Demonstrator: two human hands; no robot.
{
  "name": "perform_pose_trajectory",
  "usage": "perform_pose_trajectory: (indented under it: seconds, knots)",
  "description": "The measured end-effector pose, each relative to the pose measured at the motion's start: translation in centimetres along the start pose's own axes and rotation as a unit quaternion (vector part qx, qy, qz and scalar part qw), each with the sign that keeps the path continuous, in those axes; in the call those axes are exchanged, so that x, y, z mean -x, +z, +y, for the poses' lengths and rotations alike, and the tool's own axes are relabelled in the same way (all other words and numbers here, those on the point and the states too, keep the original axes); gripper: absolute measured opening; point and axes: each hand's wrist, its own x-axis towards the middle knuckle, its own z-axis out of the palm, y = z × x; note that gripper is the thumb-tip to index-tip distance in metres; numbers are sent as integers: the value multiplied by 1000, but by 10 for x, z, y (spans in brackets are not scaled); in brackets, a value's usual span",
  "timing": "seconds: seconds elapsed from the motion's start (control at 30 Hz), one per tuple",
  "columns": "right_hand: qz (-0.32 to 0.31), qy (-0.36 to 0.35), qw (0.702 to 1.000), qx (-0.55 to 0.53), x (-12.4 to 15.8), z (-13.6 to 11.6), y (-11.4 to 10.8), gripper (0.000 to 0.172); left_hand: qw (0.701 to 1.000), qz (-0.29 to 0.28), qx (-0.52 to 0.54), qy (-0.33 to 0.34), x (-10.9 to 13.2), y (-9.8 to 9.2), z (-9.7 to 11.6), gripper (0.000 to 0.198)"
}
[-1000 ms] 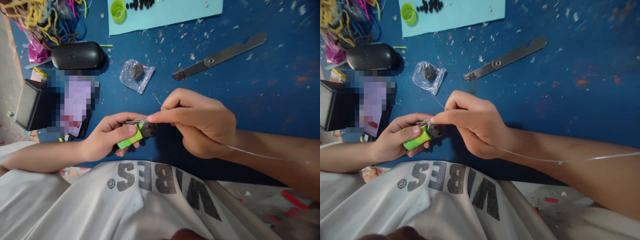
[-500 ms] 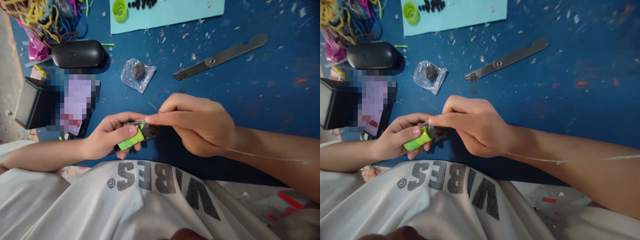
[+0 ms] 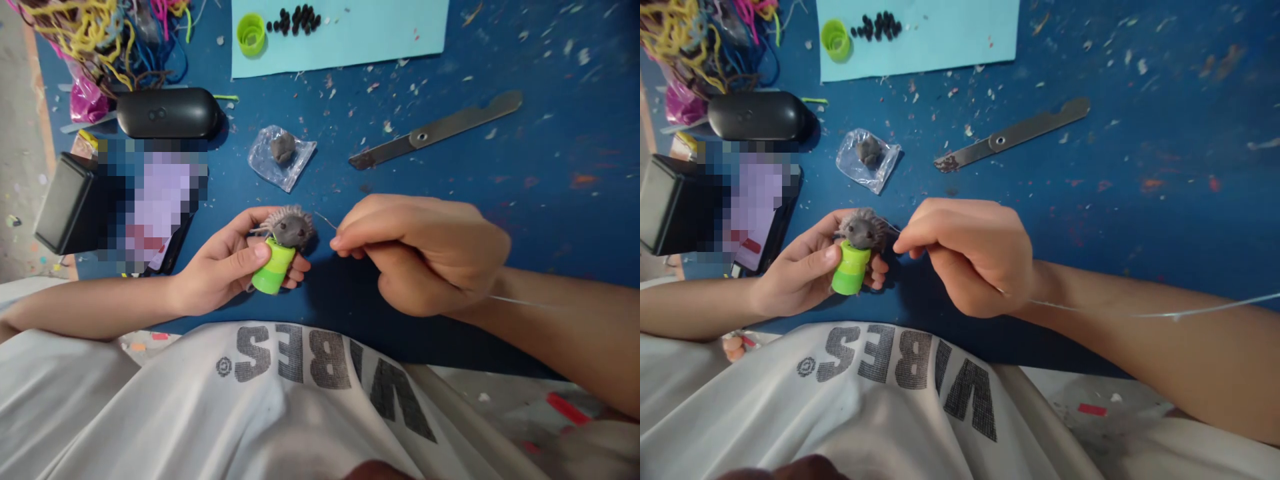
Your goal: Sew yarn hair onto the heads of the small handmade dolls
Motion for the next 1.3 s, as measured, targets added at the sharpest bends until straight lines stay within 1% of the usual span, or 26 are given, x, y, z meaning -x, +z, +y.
perform_pose_trajectory:
  seconds: [0.17, 0.27, 0.37, 0.5, 0.67, 0.93, 1.03, 1.13, 1.2, 1.3]
  knots:
    - [-64, -26, 997, 16, 2, -1, -6, 43, 1000, -10, -22, 15, 0, -2, -4, 46]
    - [-93, -42, 995, 4, 1, 2, -7, 43, 998, -23, -36, 39, 1, -2, -5, 46]
    - [-119, -47, 992, -5, 0, 3, -6, 44, 997, -19, -55, 52, 3, -1, -6, 52]
    - [-146, -45, 988, -5, 0, 2, -6, 47, 996, -22, -69, 45, 4, 0, -5, 60]
    - [-153, -38, 987, -10, 0, 2, -5, 48, 995, -18, -91, 26, 5, 2, -1, 70]
    - [-155, -42, 987, -10, -1, 2, -5, 51, 994, 13, -108, 6, 7, 6, 2, 72]
    - [-153, -33, 988, -8, -1, 1, -4, 49, 994, 14, -111, 6, 7, 5, 1, 73]
    - [-147, -36, 988, -14, -1, 1, -2, 46, 994, 1, -109, 15, 8, 3, 0, 70]
    - [-145, -39, 989, -15, -1, 2, -2, 46, 994, -2, -109, 17, 8, 2, 0, 68]
    - [-151, -37, 988, -2, -1, 1, -4, 47, 994, 8, -112, 10, 8, 2, 0, 72]
